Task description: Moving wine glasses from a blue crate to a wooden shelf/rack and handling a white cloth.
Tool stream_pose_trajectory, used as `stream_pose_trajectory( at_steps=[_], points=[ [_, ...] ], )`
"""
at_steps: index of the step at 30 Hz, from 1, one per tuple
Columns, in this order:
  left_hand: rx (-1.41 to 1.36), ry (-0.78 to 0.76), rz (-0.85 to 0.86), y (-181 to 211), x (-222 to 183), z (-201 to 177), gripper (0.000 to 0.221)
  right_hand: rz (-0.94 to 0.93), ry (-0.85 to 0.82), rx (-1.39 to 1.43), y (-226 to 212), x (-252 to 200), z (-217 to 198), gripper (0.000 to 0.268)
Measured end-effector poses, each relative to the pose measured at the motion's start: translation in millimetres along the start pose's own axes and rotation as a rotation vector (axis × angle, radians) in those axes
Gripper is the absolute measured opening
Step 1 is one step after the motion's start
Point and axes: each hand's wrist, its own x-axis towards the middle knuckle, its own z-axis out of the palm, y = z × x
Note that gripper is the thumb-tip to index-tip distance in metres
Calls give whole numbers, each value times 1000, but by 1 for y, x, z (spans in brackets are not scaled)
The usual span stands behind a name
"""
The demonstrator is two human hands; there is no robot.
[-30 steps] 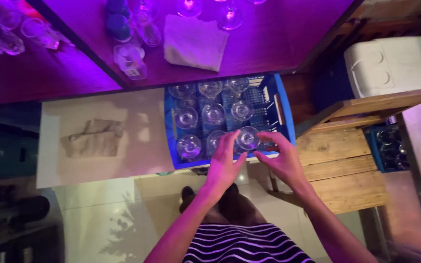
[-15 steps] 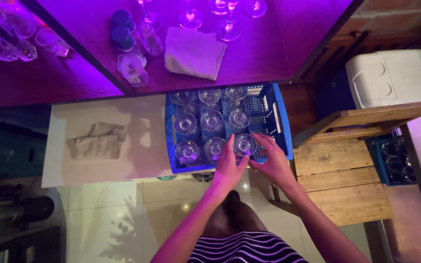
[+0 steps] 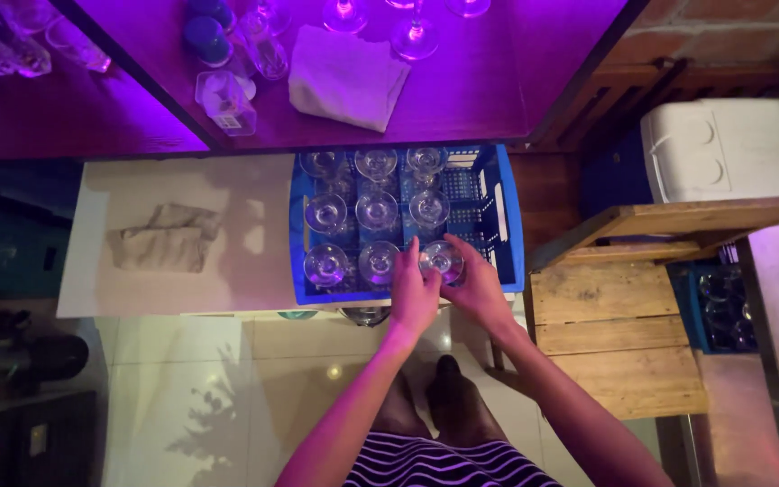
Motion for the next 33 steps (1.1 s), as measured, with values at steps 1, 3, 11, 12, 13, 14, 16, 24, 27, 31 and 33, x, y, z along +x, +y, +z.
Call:
stream_pose_trajectory(
  at_steps=[1,3,11,12,13,14,16,24,27,31,33],
  points=[
    [1,7,-3,1,-1,2,71,-3,-7,-2,0,-1,-3,87],
    [-34,13,-44,3,-2,4,56,22,-47,15,0,-2,-7,91],
    [-228,-8,-83,58,-6,-17,41,-33,-84,208,-6,-20,-26,86],
    [-329,-19,-55,57,-7,-16,38,-23,-96,283,-6,-23,-28,86],
    [-329,-20,-55,66,-8,-19,38,-22,-95,284,-7,-27,-31,86],
    [-379,-45,-111,75,-8,-23,38,-61,-96,321,-9,-31,-34,87],
    [-428,-75,-160,92,-8,-31,38,-104,-90,359,-19,-39,-41,88],
    [-338,-51,-96,151,-29,-56,34,-215,-156,869,-19,-66,-72,71],
    [-305,-66,-62,171,-41,-64,30,-158,-98,928,-19,-72,-76,49],
    [-295,-97,-115,184,-52,-62,31,-131,-58,1007,9,-71,-72,33],
    [-388,-85,-86,178,-59,-54,26,-70,146,905,34,-65,-67,36]
  ],
)
